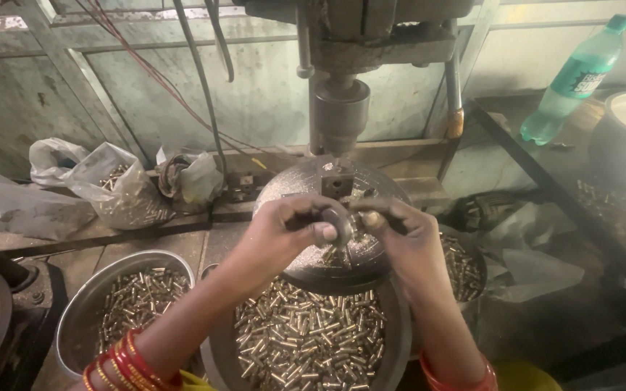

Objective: Using a drill press to process or machine small metal cylindrical components.

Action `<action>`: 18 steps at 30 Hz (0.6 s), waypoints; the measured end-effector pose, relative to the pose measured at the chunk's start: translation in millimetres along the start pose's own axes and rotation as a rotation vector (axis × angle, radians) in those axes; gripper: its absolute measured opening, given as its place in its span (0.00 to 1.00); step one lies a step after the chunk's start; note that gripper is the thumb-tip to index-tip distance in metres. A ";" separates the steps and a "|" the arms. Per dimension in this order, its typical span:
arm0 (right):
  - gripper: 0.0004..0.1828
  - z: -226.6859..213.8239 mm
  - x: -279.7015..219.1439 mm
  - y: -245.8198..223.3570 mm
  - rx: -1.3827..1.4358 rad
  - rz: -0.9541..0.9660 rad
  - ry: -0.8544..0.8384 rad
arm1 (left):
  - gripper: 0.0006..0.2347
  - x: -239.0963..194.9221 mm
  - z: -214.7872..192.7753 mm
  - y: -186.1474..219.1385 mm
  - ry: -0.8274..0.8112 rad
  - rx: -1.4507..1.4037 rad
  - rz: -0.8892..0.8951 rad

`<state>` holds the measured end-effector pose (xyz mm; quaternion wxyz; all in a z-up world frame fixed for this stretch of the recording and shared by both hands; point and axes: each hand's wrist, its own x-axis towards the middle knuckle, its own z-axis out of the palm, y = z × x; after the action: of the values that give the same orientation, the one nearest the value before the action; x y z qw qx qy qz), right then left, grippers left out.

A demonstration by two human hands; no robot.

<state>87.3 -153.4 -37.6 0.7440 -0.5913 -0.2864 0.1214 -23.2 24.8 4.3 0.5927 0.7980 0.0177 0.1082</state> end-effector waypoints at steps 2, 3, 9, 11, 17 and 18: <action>0.12 1.2 2.6 0.4 -0.107 -0.049 0.006 | 0.09 1.6 0.8 3.3 0.038 0.065 -0.005; 0.13 0.9 3.8 2.2 -0.216 -0.001 0.117 | 0.11 2.0 1.6 7.9 0.165 0.188 -0.027; 0.10 1.7 0.8 7.7 -0.280 -0.088 0.189 | 0.09 8.5 8.7 -0.8 0.352 0.444 0.184; 0.11 3.6 -1.6 6.1 -0.172 -0.217 0.138 | 0.08 12.9 14.6 -8.5 0.350 0.496 0.259; 0.09 7.5 -2.7 3.4 -0.305 -0.223 0.210 | 0.07 26.6 23.0 -5.4 0.405 0.830 0.393; 0.10 9.1 -3.6 2.5 -0.371 -0.260 0.225 | 0.11 26.7 21.4 1.0 0.421 0.843 0.296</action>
<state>79.6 -147.2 -39.8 0.6593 -0.6857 -0.2928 -0.0967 6.9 8.5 3.4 0.1799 0.9230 0.0657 0.3338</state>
